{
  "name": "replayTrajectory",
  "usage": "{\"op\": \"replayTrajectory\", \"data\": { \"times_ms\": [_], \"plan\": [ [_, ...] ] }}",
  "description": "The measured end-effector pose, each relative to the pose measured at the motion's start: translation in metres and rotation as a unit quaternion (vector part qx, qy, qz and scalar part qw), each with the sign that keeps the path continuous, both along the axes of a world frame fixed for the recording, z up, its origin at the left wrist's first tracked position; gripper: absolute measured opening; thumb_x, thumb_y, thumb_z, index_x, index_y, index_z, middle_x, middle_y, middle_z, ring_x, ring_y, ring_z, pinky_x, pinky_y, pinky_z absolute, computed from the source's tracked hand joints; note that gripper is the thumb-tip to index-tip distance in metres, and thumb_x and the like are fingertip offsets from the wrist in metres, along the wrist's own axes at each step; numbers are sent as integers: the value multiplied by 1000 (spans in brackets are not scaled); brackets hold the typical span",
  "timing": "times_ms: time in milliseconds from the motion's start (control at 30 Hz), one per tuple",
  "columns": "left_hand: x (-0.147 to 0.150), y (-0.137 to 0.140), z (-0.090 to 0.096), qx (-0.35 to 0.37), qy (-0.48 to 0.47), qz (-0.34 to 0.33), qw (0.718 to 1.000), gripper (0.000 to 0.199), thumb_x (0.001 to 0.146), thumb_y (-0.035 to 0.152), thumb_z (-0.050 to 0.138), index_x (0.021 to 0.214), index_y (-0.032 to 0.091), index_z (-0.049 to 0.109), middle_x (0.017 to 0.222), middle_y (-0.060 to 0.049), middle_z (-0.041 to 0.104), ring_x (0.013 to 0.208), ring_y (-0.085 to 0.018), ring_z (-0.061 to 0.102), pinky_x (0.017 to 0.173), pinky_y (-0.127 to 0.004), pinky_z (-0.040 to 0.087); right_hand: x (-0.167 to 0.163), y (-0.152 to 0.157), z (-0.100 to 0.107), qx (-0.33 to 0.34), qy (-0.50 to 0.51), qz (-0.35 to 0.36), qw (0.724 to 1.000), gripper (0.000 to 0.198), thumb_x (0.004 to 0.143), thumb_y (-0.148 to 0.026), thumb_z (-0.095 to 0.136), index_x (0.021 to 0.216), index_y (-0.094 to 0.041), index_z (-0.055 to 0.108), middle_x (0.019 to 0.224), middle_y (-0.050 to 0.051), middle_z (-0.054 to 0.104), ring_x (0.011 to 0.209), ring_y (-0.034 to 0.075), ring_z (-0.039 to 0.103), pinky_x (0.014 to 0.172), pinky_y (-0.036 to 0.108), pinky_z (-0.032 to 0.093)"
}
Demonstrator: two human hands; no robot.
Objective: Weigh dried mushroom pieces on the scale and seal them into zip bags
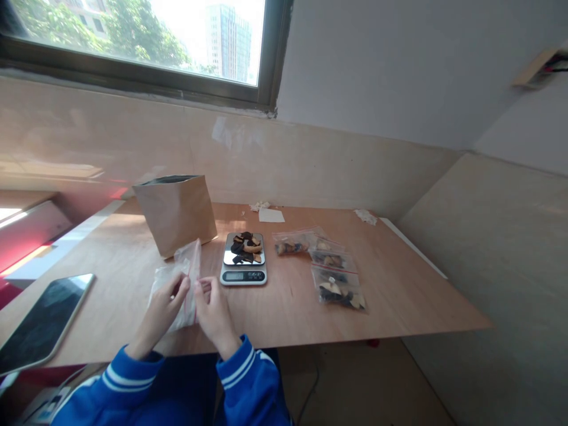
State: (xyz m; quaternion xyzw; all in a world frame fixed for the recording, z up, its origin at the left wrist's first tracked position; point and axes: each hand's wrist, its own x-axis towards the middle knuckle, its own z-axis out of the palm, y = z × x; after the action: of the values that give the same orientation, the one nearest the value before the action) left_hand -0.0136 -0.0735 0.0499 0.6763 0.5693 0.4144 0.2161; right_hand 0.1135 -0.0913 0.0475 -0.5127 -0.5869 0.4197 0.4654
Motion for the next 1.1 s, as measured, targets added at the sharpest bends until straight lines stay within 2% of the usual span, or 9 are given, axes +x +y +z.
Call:
{"op": "replayTrajectory", "data": {
  "times_ms": [100, 200, 267, 400, 533, 633, 767, 967, 1100],
  "plan": [
    [7, -8, 18, 23, -46, 1, 999, 31, 90, 42, 38, 67, 22, 44, 57, 4, 44, 52, -13, 44, 53, -24, 37, 12, 13, 12, 6, 7, 19, 1000, 31, 94, -42, 45, 79, -18, 59, 72, 0, 63, 67, 13, 58, 65, 24, 46],
    [5, -11, 32, 61, -65, 123, 988, 27, 90, 38, 40, 68, 22, 43, 55, 5, 39, 51, -12, 40, 53, -24, 35, 36, 26, 22, 7, 27, -13, 1000, 37, 93, -40, 43, 63, -19, 51, 58, -3, 52, 56, 11, 50, 57, 23, 41],
    [4, -10, 41, 79, -66, 167, 981, 25, 89, 36, 42, 68, 22, 43, 56, 6, 39, 52, -11, 39, 54, -23, 34, 54, 33, 27, 8, 38, 0, 999, 39, 92, -42, 44, 61, -19, 50, 56, -3, 49, 54, 11, 47, 54, 22, 39],
    [10, 4, 57, 76, -51, 144, 985, 26, 85, 34, 48, 63, 21, 44, 57, 5, 44, 55, -11, 41, 57, -23, 34, 85, 44, 34, 57, -17, 51, 997, 33, 93, -46, 44, 83, -19, 60, 83, 2, 64, 72, 14, 57, 65, 25, 47],
    [19, 34, 62, 32, -39, 127, 991, 27, 79, 34, 50, 57, 20, 45, 53, 3, 48, 56, -13, 47, 57, -24, 33, 112, 55, 22, 157, -171, -60, 971, 23, 94, -32, 45, 96, -19, 63, 101, 8, 62, 98, 20, 58, 89, 37, 47],
    [26, 57, 57, -2, -17, 127, 992, 29, 78, 38, 50, 55, 20, 48, 54, 1, 52, 58, -15, 50, 56, -25, 31, 125, 62, 5, 191, -259, -53, 945, 21, 91, -21, 46, 102, -18, 64, 106, 9, 60, 107, 23, 56, 98, 42, 44],
    [36, 78, 37, -28, 1, 136, 990, 33, 79, 43, 48, 54, 21, 47, 55, 0, 54, 59, -17, 50, 53, -25, 26, 132, 66, -10, 202, -304, -14, 931, 28, 91, -16, 46, 115, -16, 61, 117, 12, 58, 115, 23, 54, 102, 44, 44],
    [42, 87, 0, 37, -71, 138, 987, 34, 82, 38, 41, 55, 21, 30, 52, 3, 34, 54, -13, 38, 55, -25, 26, 135, 72, -21, 195, -331, 3, 923, 31, 90, -16, 50, 118, -19, 61, 115, 11, 60, 114, 24, 56, 99, 45, 48],
    [40, 88, -12, 49, -133, 131, 981, 35, 84, 40, 39, 57, 22, 27, 55, 4, 29, 55, -12, 33, 54, -24, 28, 135, 74, -25, 199, -335, -1, 921, 27, 91, -15, 51, 114, -20, 63, 106, 9, 62, 106, 23, 59, 94, 43, 50]
  ]
}}
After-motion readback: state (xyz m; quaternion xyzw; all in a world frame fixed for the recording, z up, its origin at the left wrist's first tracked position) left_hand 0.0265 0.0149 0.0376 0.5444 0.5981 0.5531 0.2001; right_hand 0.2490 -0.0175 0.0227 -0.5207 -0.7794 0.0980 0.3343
